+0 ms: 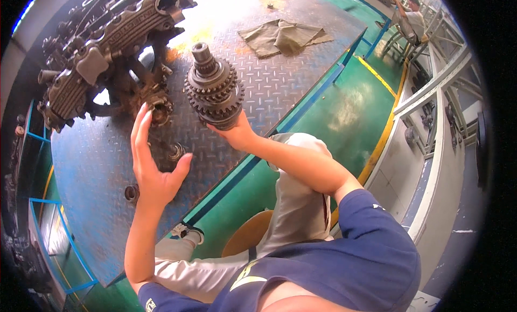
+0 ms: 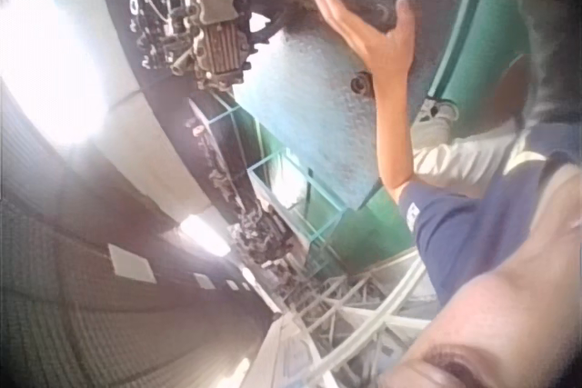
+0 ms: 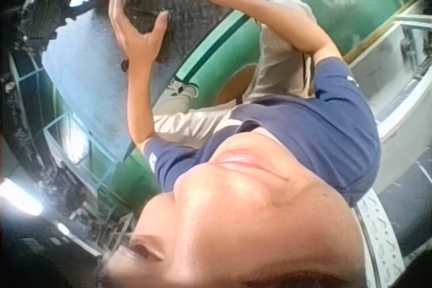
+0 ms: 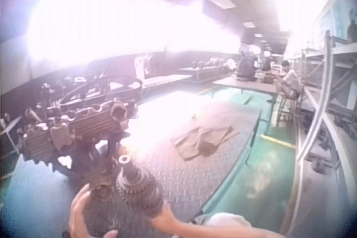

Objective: The person removes gears and bearings from a gearbox shaft by hand. They place the components on a metal workbench next to an engine block.

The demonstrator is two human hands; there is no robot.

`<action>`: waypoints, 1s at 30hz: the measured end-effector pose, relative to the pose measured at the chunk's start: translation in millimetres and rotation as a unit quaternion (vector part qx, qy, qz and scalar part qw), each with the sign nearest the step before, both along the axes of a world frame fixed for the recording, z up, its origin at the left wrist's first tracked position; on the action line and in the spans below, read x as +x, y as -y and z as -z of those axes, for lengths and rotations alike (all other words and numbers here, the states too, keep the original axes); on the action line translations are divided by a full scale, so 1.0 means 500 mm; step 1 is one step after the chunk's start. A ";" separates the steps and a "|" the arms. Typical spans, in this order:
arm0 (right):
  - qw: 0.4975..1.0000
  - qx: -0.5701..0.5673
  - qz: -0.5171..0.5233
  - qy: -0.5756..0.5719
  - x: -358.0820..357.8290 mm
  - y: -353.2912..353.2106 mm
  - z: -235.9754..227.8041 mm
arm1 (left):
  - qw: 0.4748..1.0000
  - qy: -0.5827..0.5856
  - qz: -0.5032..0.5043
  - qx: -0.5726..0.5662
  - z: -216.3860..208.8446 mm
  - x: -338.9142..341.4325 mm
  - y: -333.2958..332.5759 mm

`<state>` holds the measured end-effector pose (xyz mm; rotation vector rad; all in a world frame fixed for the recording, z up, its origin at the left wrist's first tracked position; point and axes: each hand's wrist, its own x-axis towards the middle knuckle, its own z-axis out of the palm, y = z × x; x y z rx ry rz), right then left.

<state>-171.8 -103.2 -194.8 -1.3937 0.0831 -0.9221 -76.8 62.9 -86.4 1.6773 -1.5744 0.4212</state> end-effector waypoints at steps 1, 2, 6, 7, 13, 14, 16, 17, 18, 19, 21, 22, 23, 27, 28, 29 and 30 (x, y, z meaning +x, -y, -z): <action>0.999 0.029 -0.017 -0.027 -0.014 0.001 -0.015 | 0.998 -0.058 0.031 -0.025 -0.019 -0.007 0.030; 1.000 0.025 -0.004 -0.017 -0.022 0.002 -0.023 | 0.990 -0.114 0.070 -0.046 -0.036 -0.017 0.058; 0.996 -0.045 0.068 0.022 -0.029 0.010 -0.018 | 0.951 -0.266 0.151 -0.052 -0.059 -0.040 0.141; 0.997 -0.030 0.057 0.029 -0.011 0.000 -0.010 | 0.947 -0.277 0.155 -0.041 -0.073 -0.040 0.140; 1.000 0.020 -0.010 0.011 -0.008 0.002 0.010 | 0.918 -0.351 0.185 0.012 -0.096 -0.056 0.175; 0.999 0.037 0.003 0.030 -0.012 -0.006 0.004 | 0.921 -0.350 0.169 0.027 -0.097 -0.057 0.179; 0.997 0.046 0.014 0.053 -0.019 0.006 -0.010 | 0.917 -0.355 0.178 0.041 -0.095 -0.051 0.188; 0.998 0.051 0.006 0.043 -0.022 0.002 -0.011 | 0.909 -0.369 0.189 0.049 -0.096 -0.051 0.190; 0.998 0.056 -0.002 0.033 -0.023 -0.001 -0.011 | 0.901 -0.383 0.198 0.056 -0.098 -0.053 0.191; 0.998 0.059 0.000 0.035 -0.021 -0.002 -0.007 | 0.901 -0.382 0.200 0.060 -0.099 -0.054 0.191; 0.998 0.057 -0.001 0.026 -0.015 0.005 -0.006 | 0.910 -0.375 0.167 0.052 -0.106 -0.057 0.196; 0.998 0.056 0.001 0.029 -0.020 0.001 -0.006 | 0.911 -0.372 0.169 0.054 -0.105 -0.058 0.196; 0.999 0.040 0.002 0.035 -0.025 0.001 -0.013 | 0.914 -0.365 0.171 0.047 -0.103 -0.054 0.197; 0.999 -0.011 -0.004 0.044 -0.014 -0.001 -0.008 | 0.909 -0.380 0.170 0.020 -0.095 -0.041 0.183; 0.999 -0.009 -0.001 0.043 -0.009 -0.001 -0.004 | 0.907 -0.389 0.163 0.002 -0.093 -0.035 0.180; 1.000 -0.017 -0.011 0.024 -0.008 0.003 -0.008 | 0.905 -0.391 0.164 -0.032 -0.092 -0.034 0.180; 0.999 -0.025 -0.022 0.006 -0.011 0.005 -0.011 | 0.906 -0.386 0.172 -0.030 -0.100 -0.035 0.177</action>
